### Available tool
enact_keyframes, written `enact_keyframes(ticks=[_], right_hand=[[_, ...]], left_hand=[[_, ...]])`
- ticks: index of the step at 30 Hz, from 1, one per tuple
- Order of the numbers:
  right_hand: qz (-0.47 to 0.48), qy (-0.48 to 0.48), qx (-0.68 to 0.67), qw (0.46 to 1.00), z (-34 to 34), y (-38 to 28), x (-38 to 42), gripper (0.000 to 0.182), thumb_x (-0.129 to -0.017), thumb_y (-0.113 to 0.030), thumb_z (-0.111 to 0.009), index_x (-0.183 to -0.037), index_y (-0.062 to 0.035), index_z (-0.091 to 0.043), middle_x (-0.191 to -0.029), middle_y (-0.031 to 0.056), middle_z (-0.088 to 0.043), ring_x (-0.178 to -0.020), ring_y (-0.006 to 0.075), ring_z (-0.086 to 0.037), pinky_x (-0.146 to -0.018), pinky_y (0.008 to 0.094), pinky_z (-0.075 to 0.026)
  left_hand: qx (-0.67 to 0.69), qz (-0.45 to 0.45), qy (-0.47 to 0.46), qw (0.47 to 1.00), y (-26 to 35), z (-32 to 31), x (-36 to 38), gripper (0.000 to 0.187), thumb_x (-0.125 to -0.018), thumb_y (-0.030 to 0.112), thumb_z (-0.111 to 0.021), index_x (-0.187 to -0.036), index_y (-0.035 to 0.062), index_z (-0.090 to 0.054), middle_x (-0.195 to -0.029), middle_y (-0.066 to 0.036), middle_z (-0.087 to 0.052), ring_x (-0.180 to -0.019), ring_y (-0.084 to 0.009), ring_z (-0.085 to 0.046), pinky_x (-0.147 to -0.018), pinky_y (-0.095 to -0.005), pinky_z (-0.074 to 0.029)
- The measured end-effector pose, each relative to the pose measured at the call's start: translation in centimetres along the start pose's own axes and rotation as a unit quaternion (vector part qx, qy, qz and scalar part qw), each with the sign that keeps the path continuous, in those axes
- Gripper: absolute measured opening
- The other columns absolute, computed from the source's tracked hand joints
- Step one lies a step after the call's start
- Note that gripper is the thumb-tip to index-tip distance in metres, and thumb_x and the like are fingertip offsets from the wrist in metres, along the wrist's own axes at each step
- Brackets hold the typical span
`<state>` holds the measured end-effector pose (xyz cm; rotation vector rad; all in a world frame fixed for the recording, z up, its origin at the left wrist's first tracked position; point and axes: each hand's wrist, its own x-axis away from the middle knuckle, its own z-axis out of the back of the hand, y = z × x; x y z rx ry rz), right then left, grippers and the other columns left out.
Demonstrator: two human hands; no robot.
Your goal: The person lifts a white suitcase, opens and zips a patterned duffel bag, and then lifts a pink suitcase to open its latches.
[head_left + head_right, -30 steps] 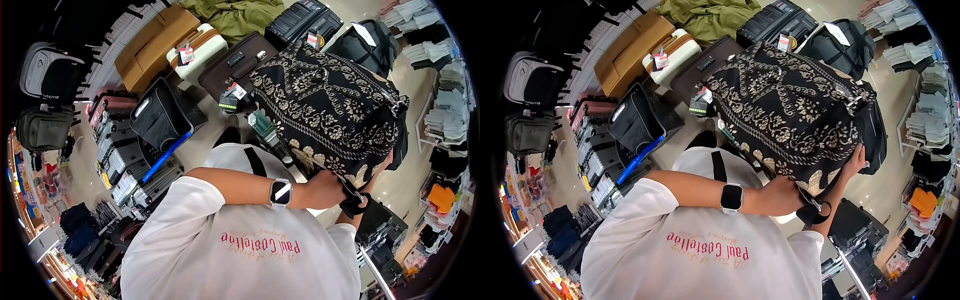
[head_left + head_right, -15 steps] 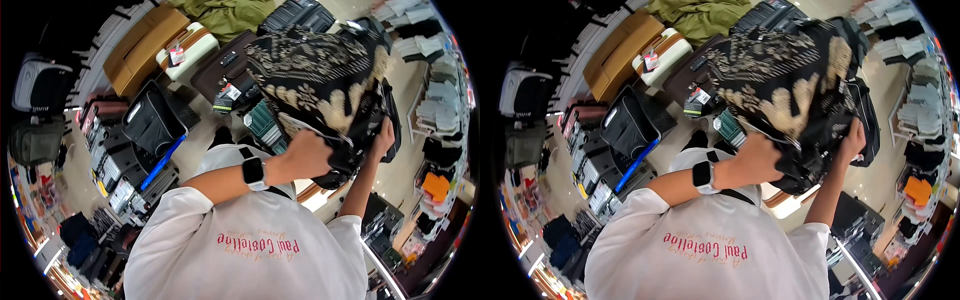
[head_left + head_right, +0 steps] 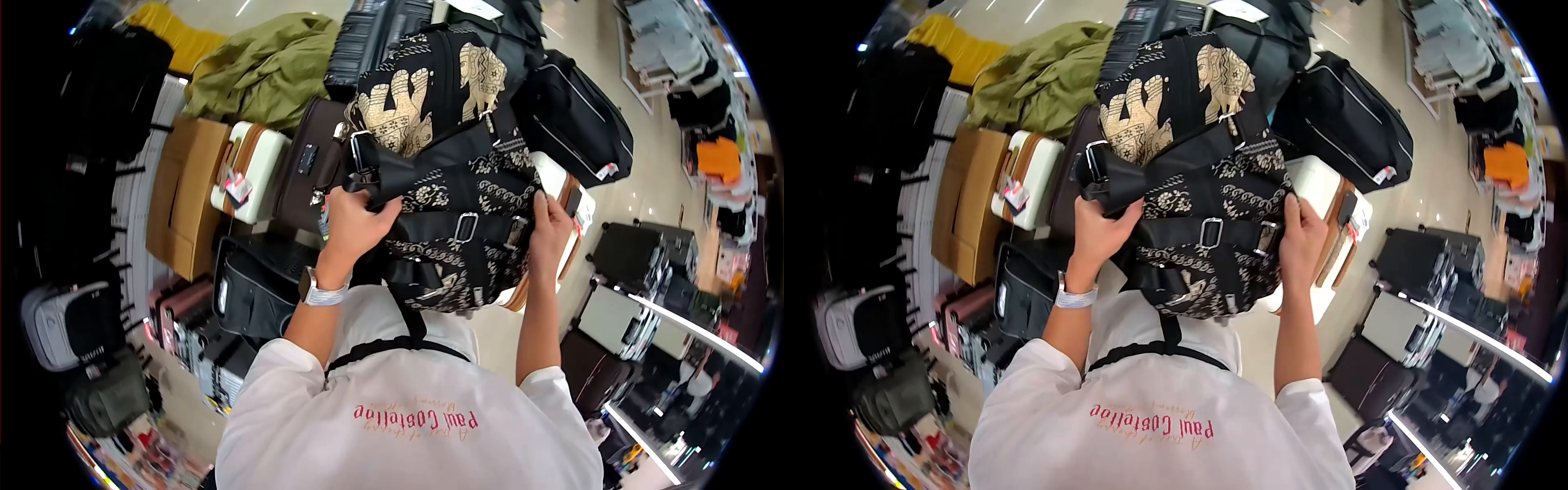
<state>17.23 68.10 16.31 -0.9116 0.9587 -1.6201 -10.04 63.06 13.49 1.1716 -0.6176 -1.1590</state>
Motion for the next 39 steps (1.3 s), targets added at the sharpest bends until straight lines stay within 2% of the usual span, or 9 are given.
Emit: enact_keyframes(ticks=[6,16,18,21,25,29,34,38,39], right_hand=[[-0.039,0.117,-0.051,0.991,-0.4,1.2,4.4,0.035,-0.096,-0.02,-0.056,-0.072,0.0043,-0.052,-0.064,-0.0065,-0.041,-0.062,0.0038,-0.032,-0.053,0.0238,-0.026],[-0.042,0.179,0.015,0.983,-2.2,6.4,4.0,0.036,-0.095,-0.019,-0.058,-0.071,0.0058,-0.05,-0.06,-0.0033,-0.039,-0.06,0.0062,-0.032,-0.053,0.026,-0.028],[-0.042,0.181,0.009,0.983,-3.0,7.2,3.9,0.034,-0.095,-0.019,-0.057,-0.072,0.0065,-0.051,-0.059,-0.002,-0.039,-0.06,0.0069,-0.033,-0.053,0.0268,-0.029],[-0.044,0.162,0.041,0.985,-3.1,7.2,4.0,0.031,-0.095,-0.02,-0.057,-0.081,0.0069,-0.058,-0.062,0.001,-0.047,-0.061,0.0089,-0.038,-0.056,0.0276,-0.035],[-0.025,0.146,0.103,0.984,-3.4,7.4,4.7,0.033,-0.093,-0.025,-0.059,-0.107,0.0054,-0.063,-0.078,0.0096,-0.062,-0.071,0.014,-0.053,-0.069,0.0285,-0.045],[-0.054,0.11,0.119,0.985,-3.3,8.1,5.1,0.037,-0.093,-0.027,-0.06,-0.109,0.0062,-0.062,-0.083,0.0098,-0.063,-0.075,0.0159,-0.055,-0.071,0.0287,-0.046],[0.102,0.198,0.158,0.962,-3.5,7.4,5.2,0.04,-0.092,-0.018,-0.059,-0.126,0.003,-0.052,-0.12,0.0167,-0.058,-0.108,0.0265,-0.055,-0.095,0.037,-0.041],[0.256,0.155,0.236,0.925,-5.9,0.5,6.5,0.015,-0.091,-0.009,-0.059,-0.098,0.0025,-0.064,-0.106,0.0137,-0.062,-0.099,0.0248,-0.058,-0.091,0.0355,-0.044],[0.222,0.118,0.163,0.954,-6.9,0.1,6.7,0.011,-0.09,-0.008,-0.06,-0.091,0.0029,-0.064,-0.1,0.0129,-0.063,-0.093,0.0237,-0.06,-0.086,0.034,-0.046]], left_hand=[[-0.073,-0.04,-0.124,0.989,0.2,-0.5,-3.5,0.029,-0.071,0.022,-0.073,-0.062,-0.0041,-0.063,-0.053,-0.021,-0.055,-0.05,-0.0382,-0.055,-0.048,-0.0398,-0.044],[-0.23,-0.038,-0.264,0.936,-3.2,-5.1,-8.0,0.041,-0.077,0.035,-0.071,-0.093,-0.0031,-0.071,-0.078,-0.023,-0.067,-0.077,-0.0386,-0.065,-0.072,-0.0431,-0.052],[-0.208,0.013,-0.261,0.943,-4.2,-5.7,-8.2,0.041,-0.074,0.034,-0.074,-0.088,-0.0042,-0.07,-0.082,-0.025,-0.067,-0.08,-0.0395,-0.065,-0.073,-0.0419,-0.052],[-0.144,0.089,-0.225,0.96,-4.9,-5.6,-8.4,0.06,-0.068,0.039,-0.079,-0.106,-0.0049,-0.065,-0.099,-0.023,-0.068,-0.093,-0.0315,-0.067,-0.081,-0.037,-0.051],[0.002,0.131,-0.175,0.976,-5.7,-4.5,-6.1,0.053,-0.07,0.029,-0.081,-0.104,-0.0052,-0.06,-0.095,-0.017,-0.068,-0.087,-0.0217,-0.066,-0.079,-0.0327,-0.051],[0.161,0.179,-0.121,0.963,-8.3,-1.9,-1.5,0.053,-0.073,0.032,-0.081,-0.103,-0.0034,-0.058,-0.095,-0.012,-0.067,-0.084,-0.0172,-0.063,-0.076,-0.0306,-0.05],[-0.025,0.208,-0.059,0.976,-13.8,0.3,6.3,0.063,-0.084,0.036,-0.069,-0.127,-0.0046,-0.047,-0.12,-0.026,-0.059,-0.112,-0.0389,-0.057,-0.095,-0.0388,-0.044],[-0.003,0.292,-0.061,0.954,-15.4,3.7,10.5,0.041,-0.086,0.021,-0.063,-0.119,-0.003,-0.058,-0.109,-0.019,-0.066,-0.099,-0.0296,-0.066,-0.086,-0.0355,-0.05],[-0.012,0.272,-0.056,0.961,-15.9,4.6,11.4,0.036,-0.086,0.018,-0.062,-0.116,-0.0029,-0.059,-0.102,-0.017,-0.068,-0.092,-0.0252,-0.068,-0.081,-0.033,-0.052]])
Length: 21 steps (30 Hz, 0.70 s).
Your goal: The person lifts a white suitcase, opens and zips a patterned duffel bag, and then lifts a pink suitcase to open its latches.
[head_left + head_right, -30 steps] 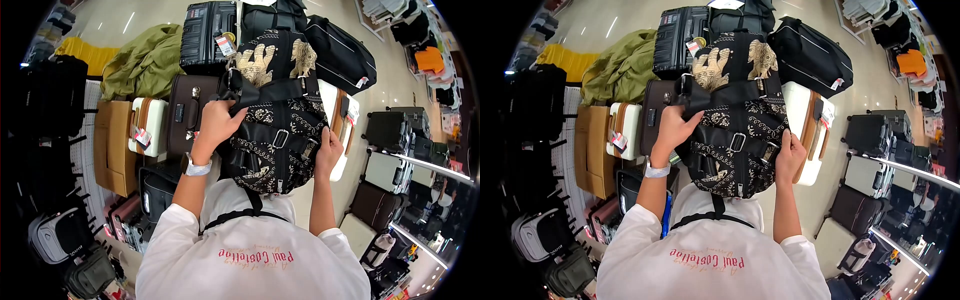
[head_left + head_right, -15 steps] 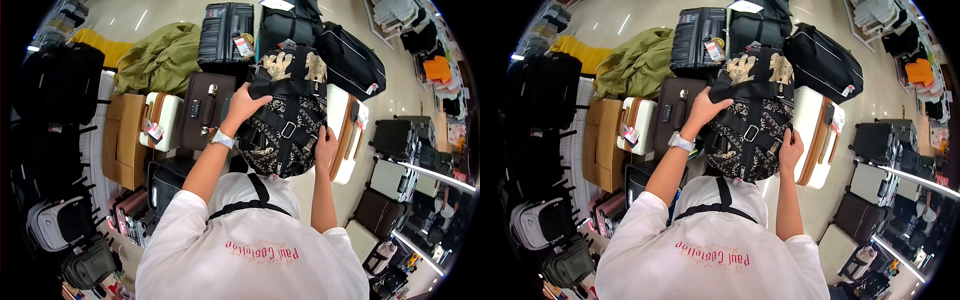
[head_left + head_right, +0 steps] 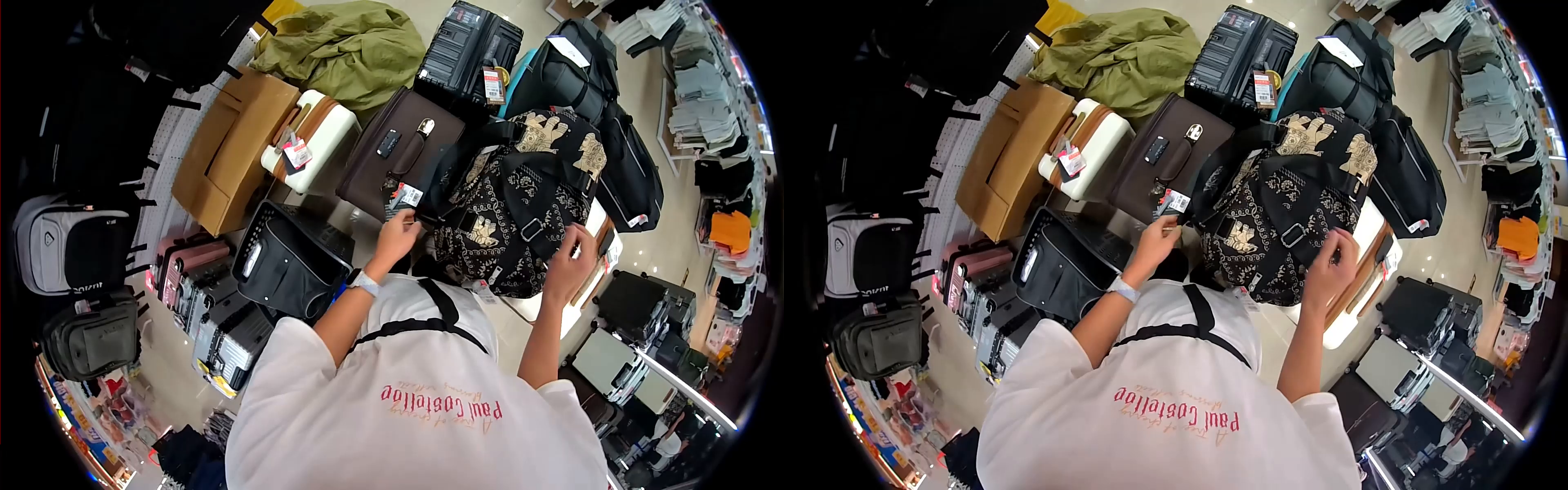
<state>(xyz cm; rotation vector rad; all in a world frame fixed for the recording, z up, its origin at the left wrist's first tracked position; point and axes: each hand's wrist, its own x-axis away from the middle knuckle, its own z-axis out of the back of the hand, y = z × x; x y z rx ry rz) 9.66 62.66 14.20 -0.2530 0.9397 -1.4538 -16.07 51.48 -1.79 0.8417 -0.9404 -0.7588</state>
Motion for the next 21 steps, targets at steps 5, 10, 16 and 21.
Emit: enact_keyframes(ticks=[5,10,16,21], right_hand=[[0.07,-0.111,-0.028,0.991,-3.4,1.6,-0.5,0.012,-0.086,-0.007,-0.066,-0.079,0.0016,-0.063,-0.085,0.0107,-0.063,-0.077,0.0222,-0.061,-0.07,0.0301,-0.048],[0.121,-0.142,-0.063,0.98,-4.0,0.3,0.9,0.006,-0.085,-0.004,-0.065,-0.086,0.0007,-0.062,-0.085,0.0102,-0.062,-0.079,0.0233,-0.06,-0.073,0.0303,-0.047],[0.112,-0.307,-0.227,0.917,-4.3,-2.3,5.8,0.019,-0.091,-0.008,-0.059,-0.075,0.0031,-0.061,-0.07,0.0082,-0.062,-0.064,0.0149,-0.056,-0.063,0.0274,-0.044],[0.141,-0.569,-0.253,0.77,-4.0,-4.5,10.7,0.035,-0.094,-0.014,-0.055,-0.063,0.0032,-0.058,-0.055,0.0093,-0.052,-0.052,0.0155,-0.05,-0.051,0.0311,-0.037]], left_hand=[[-0.021,0.004,0.031,0.999,-1.4,4.7,4.3,0.02,-0.086,0.013,-0.062,-0.099,-0.0021,-0.065,-0.089,-0.014,-0.07,-0.084,-0.0229,-0.069,-0.077,-0.0304,-0.053],[-0.108,-0.067,0.205,0.971,-1.3,8.7,10.8,0.011,-0.083,0.011,-0.061,-0.09,0.0023,-0.064,-0.084,-0.014,-0.066,-0.079,-0.0319,-0.065,-0.071,-0.0384,-0.051],[-0.217,0.043,0.365,0.904,-3.3,12.7,19.6,0.022,-0.084,0.026,-0.065,-0.089,0.0042,-0.067,-0.092,-0.013,-0.067,-0.089,-0.034,-0.062,-0.079,-0.0409,-0.05],[-0.174,0.28,0.3,0.895,-9.1,12.9,27.6,0.057,-0.095,0.051,-0.04,-0.094,0.002,-0.07,-0.095,-0.02,-0.068,-0.093,-0.0386,-0.064,-0.083,-0.0464,-0.049]])
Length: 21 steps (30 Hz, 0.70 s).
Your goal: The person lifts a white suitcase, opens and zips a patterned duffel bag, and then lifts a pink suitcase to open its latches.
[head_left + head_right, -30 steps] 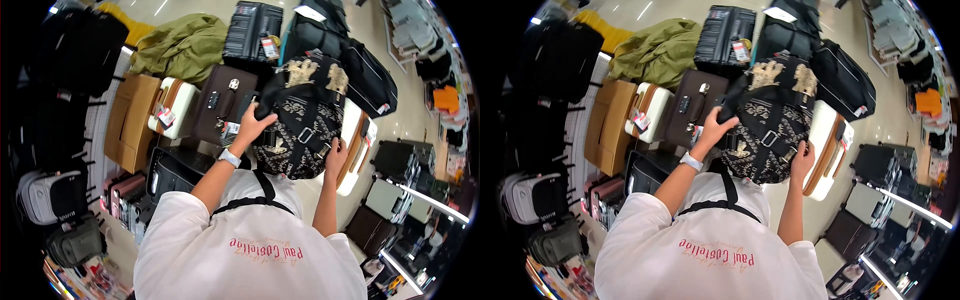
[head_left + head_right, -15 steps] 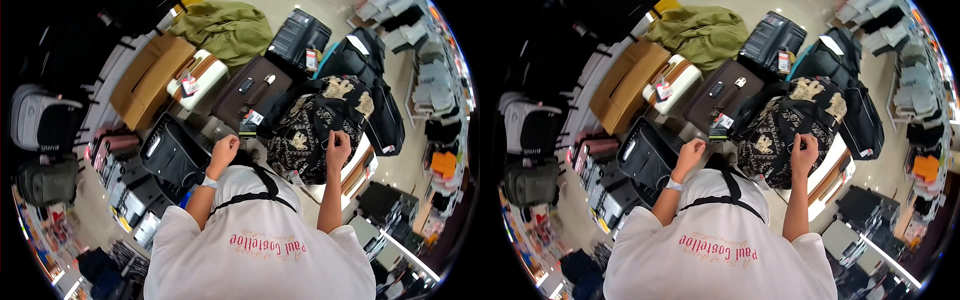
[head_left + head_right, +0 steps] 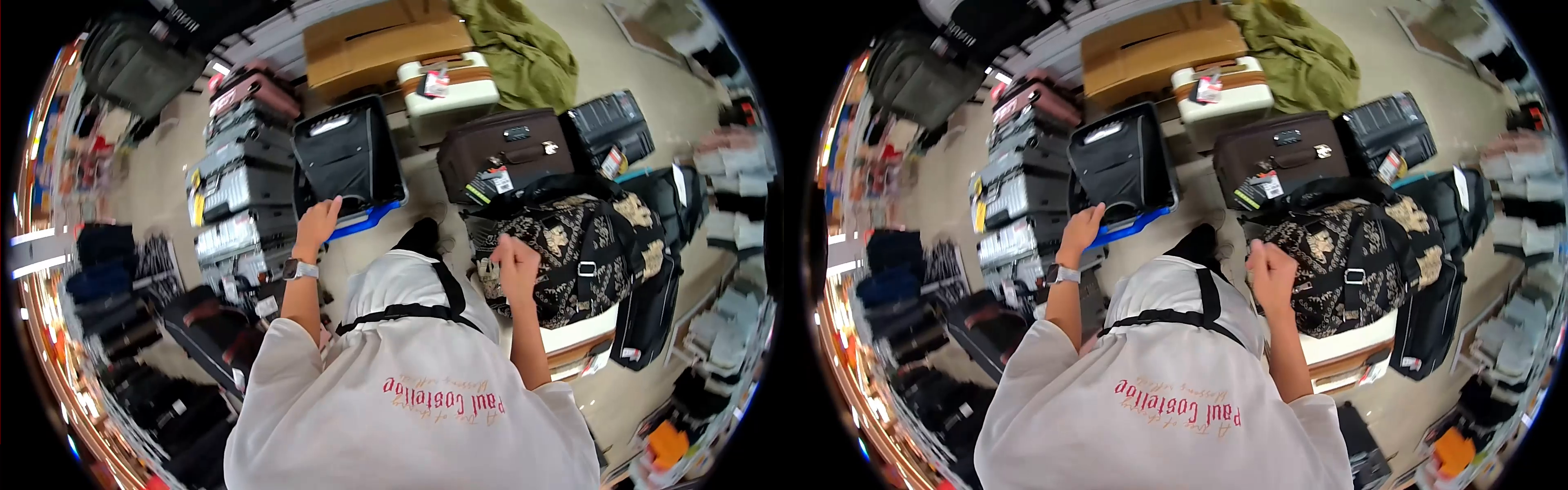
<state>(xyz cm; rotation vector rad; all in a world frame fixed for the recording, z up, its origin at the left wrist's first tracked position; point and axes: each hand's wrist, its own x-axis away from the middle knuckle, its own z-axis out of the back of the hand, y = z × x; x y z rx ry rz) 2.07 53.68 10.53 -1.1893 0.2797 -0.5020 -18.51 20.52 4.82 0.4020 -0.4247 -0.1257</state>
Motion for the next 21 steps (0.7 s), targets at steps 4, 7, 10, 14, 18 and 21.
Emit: enact_keyframes(ticks=[4,7,10,14,18,21], right_hand=[[0.062,-0.166,0.067,0.982,-3.7,-0.3,0.6,0.03,-0.091,-0.016,-0.059,-0.067,0.0026,-0.059,-0.06,0.016,-0.051,-0.052,0.0289,-0.051,-0.052,0.0361,-0.04],[0.08,-0.285,0.117,0.948,-5.7,0.0,1.3,0.024,-0.088,-0.019,-0.061,-0.075,0.0012,-0.059,-0.072,0.0168,-0.058,-0.065,0.036,-0.058,-0.059,0.0433,-0.044],[0.097,-0.343,0.156,0.921,-6.8,0.4,2.2,0.023,-0.087,-0.02,-0.061,-0.076,0.0007,-0.059,-0.072,0.0169,-0.058,-0.068,0.0363,-0.059,-0.06,0.0429,-0.046],[0.067,-0.374,0.183,0.906,-8.0,1.4,3.3,0.019,-0.086,-0.019,-0.061,-0.086,-0.001,-0.065,-0.083,0.0152,-0.066,-0.072,0.0325,-0.065,-0.066,0.038,-0.051],[0.065,-0.374,0.15,0.913,-10.0,1.3,4.2,0.02,-0.086,-0.019,-0.061,-0.081,0.0008,-0.062,-0.076,0.0163,-0.064,-0.072,0.0359,-0.062,-0.065,0.04,-0.049],[0.048,-0.372,0.122,0.919,-11.9,1.0,4.6,0.019,-0.085,-0.015,-0.063,-0.097,-0.0009,-0.061,-0.089,0.0178,-0.066,-0.082,0.0349,-0.065,-0.072,0.0405,-0.051]], left_hand=[[-0.104,-0.026,0.003,0.994,-8.0,-5.3,3.1,0.059,-0.094,0.054,-0.04,-0.089,0.0033,-0.071,-0.09,-0.022,-0.068,-0.089,-0.0389,-0.064,-0.081,-0.0472,-0.048],[-0.08,-0.048,0.115,0.989,-4.8,-5.0,3.9,0.059,-0.088,0.06,-0.047,-0.081,0.0081,-0.075,-0.076,-0.017,-0.069,-0.078,-0.0338,-0.067,-0.073,-0.041,-0.051],[-0.094,0.009,0.084,0.992,-4.3,-5.2,2.7,0.06,-0.085,0.062,-0.049,-0.074,0.0087,-0.075,-0.071,-0.016,-0.068,-0.073,-0.0336,-0.067,-0.069,-0.0421,-0.051],[-0.091,-0.019,0.061,0.994,-4.6,-5.0,2.5,0.058,-0.086,0.057,-0.05,-0.071,0.0064,-0.074,-0.069,-0.017,-0.067,-0.069,-0.0359,-0.066,-0.067,-0.044,-0.052],[-0.095,-0.058,0.087,0.99,-5.2,-5.5,2.3,0.057,-0.088,0.054,-0.049,-0.068,0.0056,-0.072,-0.067,-0.018,-0.065,-0.067,-0.0368,-0.065,-0.064,-0.0449,-0.052],[-0.086,-0.101,0.059,0.989,-5.3,-5.7,2.6,0.059,-0.089,0.051,-0.046,-0.063,0.003,-0.069,-0.063,-0.02,-0.064,-0.062,-0.0363,-0.065,-0.06,-0.0454,-0.052]])
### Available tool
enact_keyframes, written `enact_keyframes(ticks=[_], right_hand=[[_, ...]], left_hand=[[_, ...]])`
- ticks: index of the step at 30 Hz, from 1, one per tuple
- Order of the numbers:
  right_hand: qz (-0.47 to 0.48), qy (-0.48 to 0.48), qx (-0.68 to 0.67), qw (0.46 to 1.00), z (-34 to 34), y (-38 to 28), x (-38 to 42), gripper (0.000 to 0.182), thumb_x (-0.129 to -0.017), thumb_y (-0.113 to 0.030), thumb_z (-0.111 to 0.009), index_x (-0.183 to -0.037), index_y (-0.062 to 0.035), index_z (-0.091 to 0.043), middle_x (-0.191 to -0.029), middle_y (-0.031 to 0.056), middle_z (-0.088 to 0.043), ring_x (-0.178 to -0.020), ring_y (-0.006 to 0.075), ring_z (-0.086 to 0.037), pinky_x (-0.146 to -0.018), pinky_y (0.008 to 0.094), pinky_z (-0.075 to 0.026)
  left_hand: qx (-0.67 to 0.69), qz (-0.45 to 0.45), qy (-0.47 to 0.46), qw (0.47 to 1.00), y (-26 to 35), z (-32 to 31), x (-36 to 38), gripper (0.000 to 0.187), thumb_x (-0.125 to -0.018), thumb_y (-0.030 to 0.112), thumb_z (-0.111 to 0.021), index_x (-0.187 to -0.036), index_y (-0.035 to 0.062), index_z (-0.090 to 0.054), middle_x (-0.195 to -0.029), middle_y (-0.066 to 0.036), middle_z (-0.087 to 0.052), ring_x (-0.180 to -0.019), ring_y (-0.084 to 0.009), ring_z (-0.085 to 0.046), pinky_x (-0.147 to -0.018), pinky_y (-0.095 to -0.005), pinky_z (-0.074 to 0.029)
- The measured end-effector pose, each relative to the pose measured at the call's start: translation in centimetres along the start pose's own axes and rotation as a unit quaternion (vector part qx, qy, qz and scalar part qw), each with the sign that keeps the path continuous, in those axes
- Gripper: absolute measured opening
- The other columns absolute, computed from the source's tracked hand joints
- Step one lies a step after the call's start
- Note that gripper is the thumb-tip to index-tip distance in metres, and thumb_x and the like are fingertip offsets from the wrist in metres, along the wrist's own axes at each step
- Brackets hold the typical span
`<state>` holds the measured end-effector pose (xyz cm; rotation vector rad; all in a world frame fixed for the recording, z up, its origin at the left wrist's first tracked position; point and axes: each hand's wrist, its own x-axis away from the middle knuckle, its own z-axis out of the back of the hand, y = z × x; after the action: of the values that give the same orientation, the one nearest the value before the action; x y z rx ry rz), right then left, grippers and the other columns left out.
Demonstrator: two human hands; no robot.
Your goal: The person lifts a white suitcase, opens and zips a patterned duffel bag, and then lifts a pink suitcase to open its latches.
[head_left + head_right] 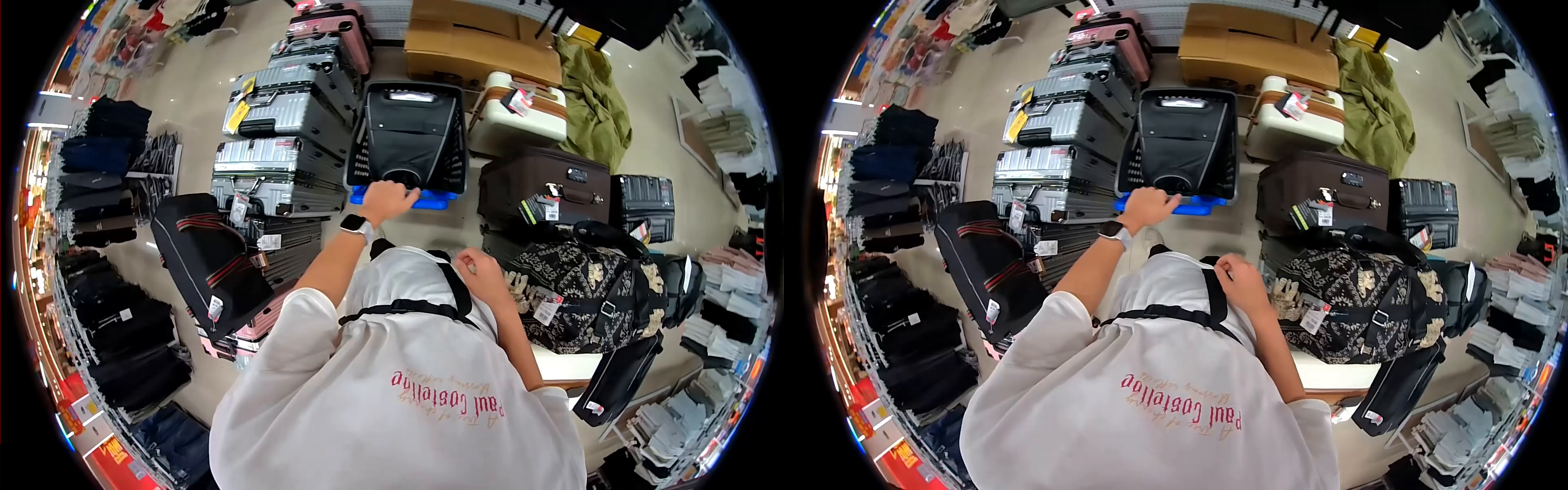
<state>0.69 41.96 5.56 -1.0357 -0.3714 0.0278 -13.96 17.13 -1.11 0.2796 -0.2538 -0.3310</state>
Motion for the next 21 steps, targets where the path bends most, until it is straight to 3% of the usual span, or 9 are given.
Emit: enact_keyframes(ticks=[4,6,10,11,13,15,16,19,21], right_hand=[[0.012,0.071,0.068,0.995,-3.1,-1.6,-2.2,0.035,-0.08,-0.014,-0.067,-0.111,-0.0027,-0.057,-0.109,0.0186,-0.063,-0.1,0.0357,-0.061,-0.082,0.041,-0.049],[0.047,0.15,0.111,0.981,-4.9,-2.4,-3.6,0.052,-0.074,-0.012,-0.071,-0.122,-0.0038,-0.051,-0.122,0.0176,-0.057,-0.115,0.0387,-0.051,-0.096,0.0409,-0.044],[0.041,0.127,0.169,0.976,-7.9,-2.1,-5.4,0.055,-0.069,-0.009,-0.073,-0.12,-0.0038,-0.054,-0.124,0.0163,-0.057,-0.121,0.0397,-0.046,-0.104,0.0429,-0.038],[0.051,0.108,0.205,0.972,-8.4,-1.4,-5.9,0.051,-0.068,-0.008,-0.073,-0.116,-0.0043,-0.057,-0.121,0.0165,-0.058,-0.12,0.0396,-0.047,-0.103,0.0443,-0.037],[0.062,0.083,0.242,0.965,-9.2,-0.8,-6.4,0.046,-0.066,-0.007,-0.072,-0.111,-0.0049,-0.06,-0.117,0.0166,-0.06,-0.119,0.0395,-0.048,-0.102,0.0457,-0.037],[0.046,0.081,0.279,0.956,-10.1,-0.7,-6.7,0.031,-0.065,-0.005,-0.068,-0.096,-0.0039,-0.065,-0.102,0.016,-0.064,-0.108,0.0392,-0.054,-0.096,0.0466,-0.041],[0.061,0.102,0.284,0.951,-10.5,-0.5,-7.0,0.02,-0.065,-0.007,-0.067,-0.085,-0.0054,-0.067,-0.091,0.0145,-0.066,-0.096,0.0375,-0.058,-0.086,0.045,-0.045],[-0.01,0.065,0.313,0.948,-10.7,0.1,-7.2,0.018,-0.063,-0.01,-0.068,-0.081,-0.0063,-0.068,-0.082,0.0149,-0.066,-0.084,0.0367,-0.061,-0.078,0.0443,-0.048],[0.019,0.082,0.325,0.942,-10.7,0.2,-7.5,0.018,-0.062,-0.015,-0.072,-0.076,-0.0066,-0.067,-0.076,0.0159,-0.065,-0.075,0.0367,-0.062,-0.07,0.0434,-0.05]], left_hand=[[0.058,-0.064,-0.03,0.996,0.5,-0.2,1.3,0.057,-0.092,0.045,-0.044,-0.063,0.0028,-0.068,-0.063,-0.021,-0.064,-0.062,-0.0375,-0.065,-0.06,-0.0462,-0.052],[0.075,-0.08,-0.047,0.993,0.6,-0.4,2.2,0.056,-0.092,0.044,-0.043,-0.063,0.0023,-0.068,-0.064,-0.021,-0.064,-0.062,-0.038,-0.064,-0.06,-0.0466,-0.052],[0.148,-0.157,-0.027,0.976,0.9,-0.3,4.8,0.05,-0.091,0.037,-0.047,-0.064,-0.0002,-0.066,-0.063,-0.023,-0.062,-0.057,-0.0407,-0.061,-0.061,-0.048,-0.051],[0.161,-0.2,-0.019,0.966,0.8,-0.3,5.3,0.049,-0.09,0.036,-0.047,-0.064,-0.0007,-0.065,-0.064,-0.024,-0.062,-0.057,-0.041,-0.061,-0.061,-0.0482,-0.051],[0.177,-0.193,-0.041,0.964,0.8,-1.9,6.0,0.047,-0.09,0.036,-0.048,-0.066,-0.0008,-0.065,-0.066,-0.024,-0.063,-0.059,-0.041,-0.062,-0.062,-0.0481,-0.051],[0.192,-0.188,-0.063,0.961,0.4,-2.5,6.6,0.045,-0.089,0.035,-0.048,-0.068,-0.0009,-0.066,-0.068,-0.025,-0.063,-0.061,-0.0411,-0.062,-0.063,-0.0481,-0.051],[0.189,-0.204,-0.074,0.958,0.2,-2.2,7.0,0.045,-0.089,0.037,-0.048,-0.071,-0.0011,-0.066,-0.069,-0.025,-0.064,-0.062,-0.041,-0.062,-0.065,-0.0477,-0.052],[0.185,-0.232,-0.096,0.95,-1.4,-2.9,7.3,0.048,-0.089,0.042,-0.05,-0.076,-0.0017,-0.066,-0.071,-0.022,-0.065,-0.065,-0.0403,-0.063,-0.066,-0.0467,-0.052],[0.239,-0.226,-0.097,0.939,-2.9,-2.7,7.4,0.049,-0.088,0.046,-0.053,-0.08,-0.0008,-0.067,-0.071,-0.021,-0.065,-0.065,-0.04,-0.063,-0.065,-0.0465,-0.052]])
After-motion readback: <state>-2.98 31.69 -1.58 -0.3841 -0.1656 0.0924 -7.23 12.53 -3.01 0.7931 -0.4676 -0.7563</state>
